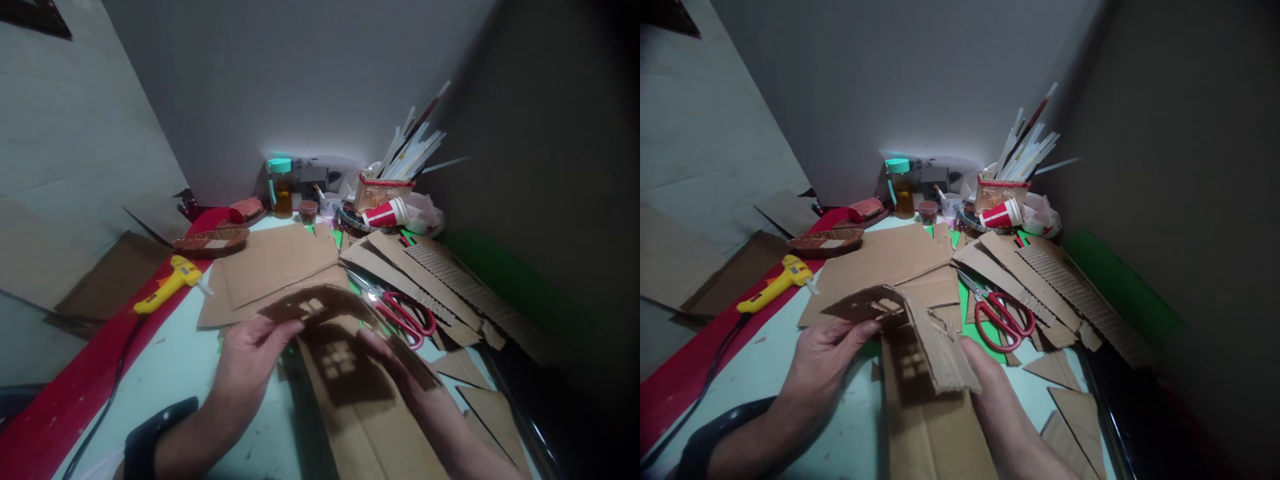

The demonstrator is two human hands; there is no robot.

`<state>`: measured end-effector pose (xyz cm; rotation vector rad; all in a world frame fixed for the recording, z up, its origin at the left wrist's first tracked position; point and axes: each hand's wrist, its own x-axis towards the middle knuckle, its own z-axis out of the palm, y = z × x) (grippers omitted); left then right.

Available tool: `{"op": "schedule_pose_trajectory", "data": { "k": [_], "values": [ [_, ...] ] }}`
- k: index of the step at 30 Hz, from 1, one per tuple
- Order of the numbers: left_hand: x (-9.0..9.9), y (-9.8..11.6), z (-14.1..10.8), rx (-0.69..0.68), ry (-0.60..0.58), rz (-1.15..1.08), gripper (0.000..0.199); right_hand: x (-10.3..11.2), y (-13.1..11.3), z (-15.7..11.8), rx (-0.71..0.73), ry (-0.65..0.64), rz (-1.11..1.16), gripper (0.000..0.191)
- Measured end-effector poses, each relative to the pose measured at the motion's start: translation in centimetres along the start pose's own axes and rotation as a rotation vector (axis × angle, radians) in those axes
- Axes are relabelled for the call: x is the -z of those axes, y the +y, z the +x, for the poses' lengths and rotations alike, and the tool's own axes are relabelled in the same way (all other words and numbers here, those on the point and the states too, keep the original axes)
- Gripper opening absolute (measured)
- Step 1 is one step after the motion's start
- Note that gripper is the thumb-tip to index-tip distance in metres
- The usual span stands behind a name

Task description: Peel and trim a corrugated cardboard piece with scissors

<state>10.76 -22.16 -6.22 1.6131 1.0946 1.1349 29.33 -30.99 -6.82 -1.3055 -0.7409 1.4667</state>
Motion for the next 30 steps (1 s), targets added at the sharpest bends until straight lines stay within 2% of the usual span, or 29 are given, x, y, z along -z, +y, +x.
{"op": "schedule_pose_trajectory", "data": {
  "k": [3,11,13,17,21,25,28,30],
  "values": [
    [0.1,0.2,0.0,0.036,-0.020,-0.008,0.011,-0.3,0.2,-0.2,0.128,0.129,-0.176,0.043],
    [-0.2,1.2,-0.6,0.062,-0.079,-0.007,0.026,-1.0,-0.5,0.1,0.169,0.193,-0.332,0.031],
    [-0.3,0.9,-0.7,0.070,-0.091,-0.008,0.026,-1.1,-0.6,0.3,0.140,0.158,-0.247,0.025],
    [-0.4,0.2,-0.4,0.073,-0.145,-0.016,0.016,-1.5,-0.6,0.4,0.095,-0.059,0.090,0.025],
    [-0.5,-0.1,-0.1,0.065,-0.189,-0.032,0.014,-2.2,-0.9,0.4,0.065,-0.112,0.178,0.022],
    [-0.3,0.1,0.1,0.086,-0.175,-0.014,0.013,-2.3,-1.2,0.5,0.142,-0.081,0.010,0.030],
    [-0.1,0.2,0.3,0.091,-0.184,0.013,0.013,-1.3,-1.5,0.4,0.254,-0.062,-0.183,0.035],
    [0.2,0.1,0.6,0.089,-0.186,0.041,0.012,-0.3,-2.1,-0.1,0.353,0.026,-0.318,0.038]
  ]
}}
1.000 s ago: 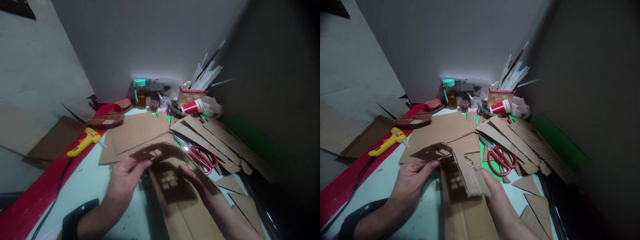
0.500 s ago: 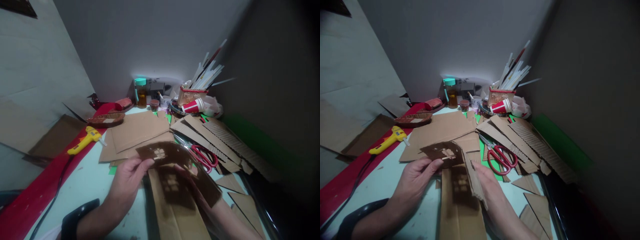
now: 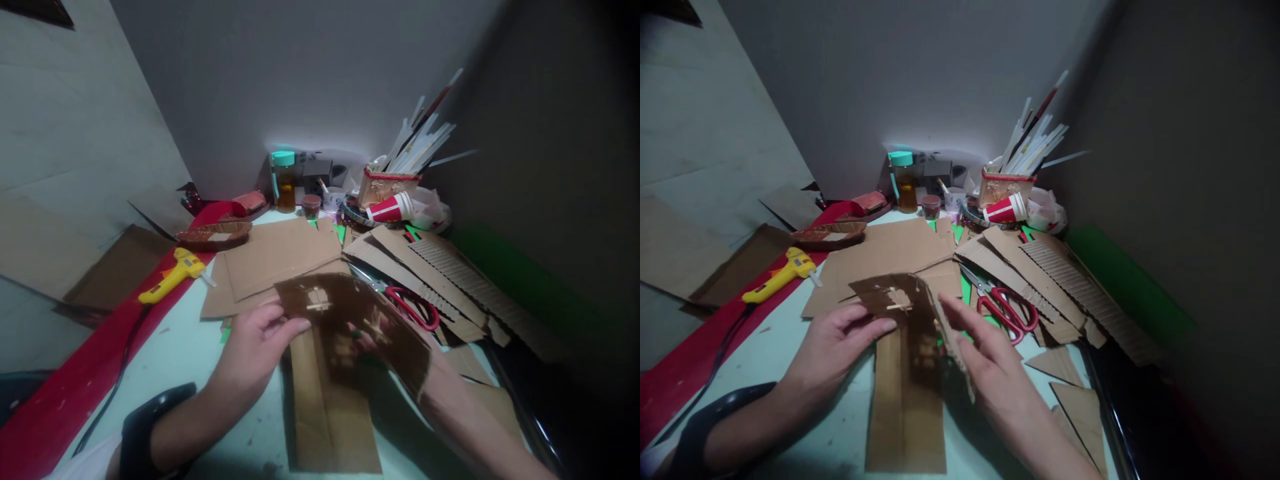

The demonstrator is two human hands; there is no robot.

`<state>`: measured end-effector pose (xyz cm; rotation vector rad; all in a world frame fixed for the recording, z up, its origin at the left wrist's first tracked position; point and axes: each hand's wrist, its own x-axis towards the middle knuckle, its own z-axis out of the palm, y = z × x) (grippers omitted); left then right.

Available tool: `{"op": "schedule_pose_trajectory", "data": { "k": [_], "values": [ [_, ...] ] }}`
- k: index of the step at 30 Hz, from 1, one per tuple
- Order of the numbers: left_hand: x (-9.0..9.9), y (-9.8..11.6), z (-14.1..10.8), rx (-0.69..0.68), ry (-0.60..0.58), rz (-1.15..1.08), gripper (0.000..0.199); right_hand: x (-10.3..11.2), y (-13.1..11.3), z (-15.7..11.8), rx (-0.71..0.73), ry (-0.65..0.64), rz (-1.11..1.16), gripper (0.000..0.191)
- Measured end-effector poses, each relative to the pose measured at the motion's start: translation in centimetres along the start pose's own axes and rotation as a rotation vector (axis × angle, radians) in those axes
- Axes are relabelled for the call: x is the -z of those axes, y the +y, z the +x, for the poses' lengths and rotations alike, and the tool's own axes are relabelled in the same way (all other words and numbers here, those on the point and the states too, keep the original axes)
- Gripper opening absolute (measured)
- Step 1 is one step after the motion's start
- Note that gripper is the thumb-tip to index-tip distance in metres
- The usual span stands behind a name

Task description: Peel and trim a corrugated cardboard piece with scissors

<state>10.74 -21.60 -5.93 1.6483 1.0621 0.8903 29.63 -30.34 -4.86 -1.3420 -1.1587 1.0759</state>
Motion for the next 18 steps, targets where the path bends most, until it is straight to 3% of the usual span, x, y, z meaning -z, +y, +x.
{"op": "schedule_pose_trajectory", "data": {
  "k": [3,5,7,11,14,18],
  "values": [
    [0.3,-0.3,0.4,-0.015,-0.014,0.041,0.008,1.8,-1.2,-0.6,0.329,0.086,-0.489,0.052],
    [0.4,-0.5,0.6,-0.037,-0.069,0.045,0.009,2.7,-2.0,-1.0,0.563,0.013,-0.828,0.062],
    [0.3,-0.8,0.7,-0.059,-0.145,0.031,0.017,3.2,-2.3,-1.2,0.676,-0.100,-1.048,0.067],
    [0.0,-1.2,0.6,-0.089,-0.227,0.023,0.023,3.4,-1.7,-1.3,0.712,-0.173,-1.154,0.054],
    [-0.2,-1.4,0.4,-0.104,-0.228,0.038,0.024,3.1,-1.0,-1.4,0.726,-0.128,-1.148,0.035],
    [-0.3,-1.9,0.3,-0.125,-0.214,0.077,0.025,2.4,-0.9,-1.2,0.786,-0.185,-1.170,0.030]
  ]
}}
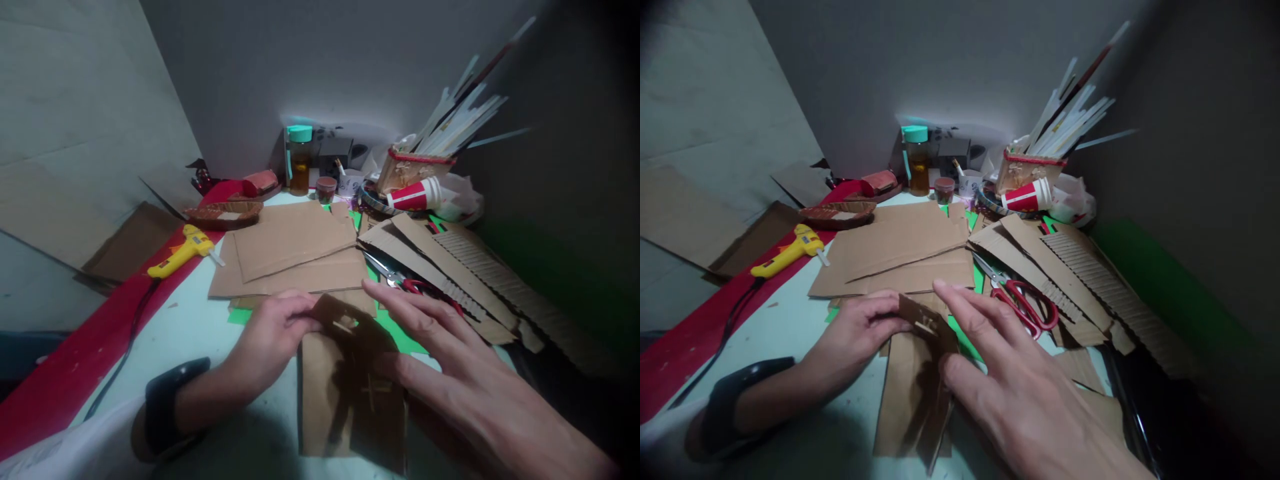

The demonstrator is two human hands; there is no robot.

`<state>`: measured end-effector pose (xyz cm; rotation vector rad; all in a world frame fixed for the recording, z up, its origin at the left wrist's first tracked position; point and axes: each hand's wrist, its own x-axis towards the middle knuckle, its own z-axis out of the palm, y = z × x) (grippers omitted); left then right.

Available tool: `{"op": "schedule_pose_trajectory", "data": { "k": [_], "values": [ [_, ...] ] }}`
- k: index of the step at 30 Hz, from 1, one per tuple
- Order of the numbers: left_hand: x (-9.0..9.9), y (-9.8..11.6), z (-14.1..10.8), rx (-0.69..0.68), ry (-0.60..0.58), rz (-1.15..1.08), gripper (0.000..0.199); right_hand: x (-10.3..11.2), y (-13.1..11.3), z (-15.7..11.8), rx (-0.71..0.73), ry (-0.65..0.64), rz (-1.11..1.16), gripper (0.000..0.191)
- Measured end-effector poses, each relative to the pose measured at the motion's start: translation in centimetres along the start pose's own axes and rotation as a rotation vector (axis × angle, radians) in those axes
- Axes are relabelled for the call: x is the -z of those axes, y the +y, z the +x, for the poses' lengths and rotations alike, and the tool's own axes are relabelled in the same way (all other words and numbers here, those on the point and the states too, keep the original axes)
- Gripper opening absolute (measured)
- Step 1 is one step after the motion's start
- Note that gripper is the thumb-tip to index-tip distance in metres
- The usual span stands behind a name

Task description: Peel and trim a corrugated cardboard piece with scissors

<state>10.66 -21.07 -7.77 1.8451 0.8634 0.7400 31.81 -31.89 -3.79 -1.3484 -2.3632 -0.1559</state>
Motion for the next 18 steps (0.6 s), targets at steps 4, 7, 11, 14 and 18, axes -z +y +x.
{"op": "schedule_pose_trajectory", "data": {
  "k": [4,7,11,14,18],
  "values": [
    [-0.2,-0.5,0.1,-0.009,-0.021,0.030,0.023,-0.5,-0.3,0.5,0.039,-0.054,-0.047,0.028],
    [-0.4,-0.9,0.2,-0.017,-0.031,0.050,0.020,-1.0,-0.7,0.5,0.029,-0.091,-0.088,0.027],
    [-0.4,-1.4,0.0,-0.082,-0.044,0.094,0.022,-2.0,-1.2,0.0,0.044,-0.085,-0.093,0.027],
    [-0.2,-1.6,-0.2,-0.151,-0.047,0.134,0.020,-2.7,-1.3,-0.5,0.041,-0.054,-0.103,0.028],
    [-0.2,-1.3,-0.6,-0.201,-0.040,0.231,0.021,-3.6,-1.8,-0.8,-0.011,-0.042,-0.076,0.028]
  ]
}}
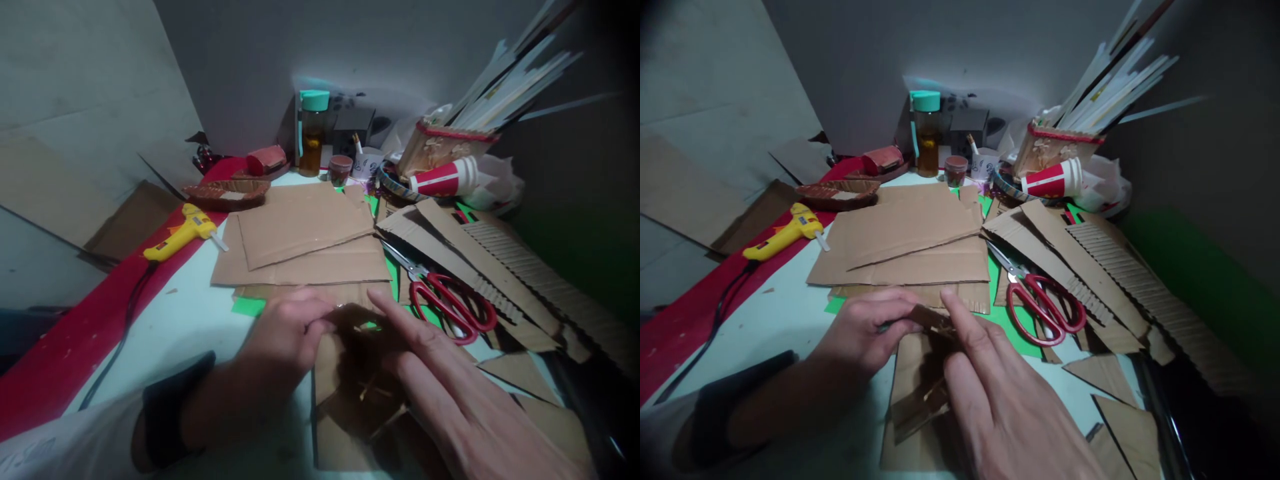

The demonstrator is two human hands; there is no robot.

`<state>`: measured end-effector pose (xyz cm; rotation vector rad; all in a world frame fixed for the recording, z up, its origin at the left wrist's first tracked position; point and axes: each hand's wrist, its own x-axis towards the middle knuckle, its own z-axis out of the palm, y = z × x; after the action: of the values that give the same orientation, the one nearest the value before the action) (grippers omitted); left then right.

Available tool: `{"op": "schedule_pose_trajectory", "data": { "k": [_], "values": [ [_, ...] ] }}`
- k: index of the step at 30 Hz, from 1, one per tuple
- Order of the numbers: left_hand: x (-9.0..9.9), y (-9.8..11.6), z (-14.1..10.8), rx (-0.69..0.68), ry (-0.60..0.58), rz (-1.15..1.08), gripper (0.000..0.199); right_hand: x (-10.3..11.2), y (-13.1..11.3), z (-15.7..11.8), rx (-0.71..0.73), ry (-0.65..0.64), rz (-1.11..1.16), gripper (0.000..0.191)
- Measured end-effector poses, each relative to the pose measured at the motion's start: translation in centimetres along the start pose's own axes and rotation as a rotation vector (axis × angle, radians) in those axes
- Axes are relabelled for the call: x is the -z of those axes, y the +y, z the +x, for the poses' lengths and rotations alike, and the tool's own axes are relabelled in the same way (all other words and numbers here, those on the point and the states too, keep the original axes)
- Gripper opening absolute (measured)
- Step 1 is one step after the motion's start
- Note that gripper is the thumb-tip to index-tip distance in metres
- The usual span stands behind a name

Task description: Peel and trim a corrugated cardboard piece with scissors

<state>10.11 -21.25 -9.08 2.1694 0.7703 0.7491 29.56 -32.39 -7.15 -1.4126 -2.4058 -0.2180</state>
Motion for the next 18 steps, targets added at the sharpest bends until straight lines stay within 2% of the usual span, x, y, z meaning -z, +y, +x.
{"op": "schedule_pose_trajectory", "data": {
  "k": [6,10,13,18],
  "values": [
    [0.3,0.5,0.3,-0.022,0.003,0.182,0.020,-0.3,-0.5,0.5,-0.020,-0.024,0.050,0.029],
    [0.4,0.5,0.2,-0.038,-0.015,0.229,0.020,0.5,-0.5,1.1,0.043,-0.066,0.036,0.019],
    [0.4,0.5,0.1,-0.051,-0.025,0.245,0.018,1.0,-0.6,1.4,0.018,-0.097,0.047,0.021],
    [0.6,0.6,-0.1,-0.033,-0.041,0.263,0.018,0.8,-0.9,1.5,-0.044,-0.041,0.113,0.018]
  ]
}}
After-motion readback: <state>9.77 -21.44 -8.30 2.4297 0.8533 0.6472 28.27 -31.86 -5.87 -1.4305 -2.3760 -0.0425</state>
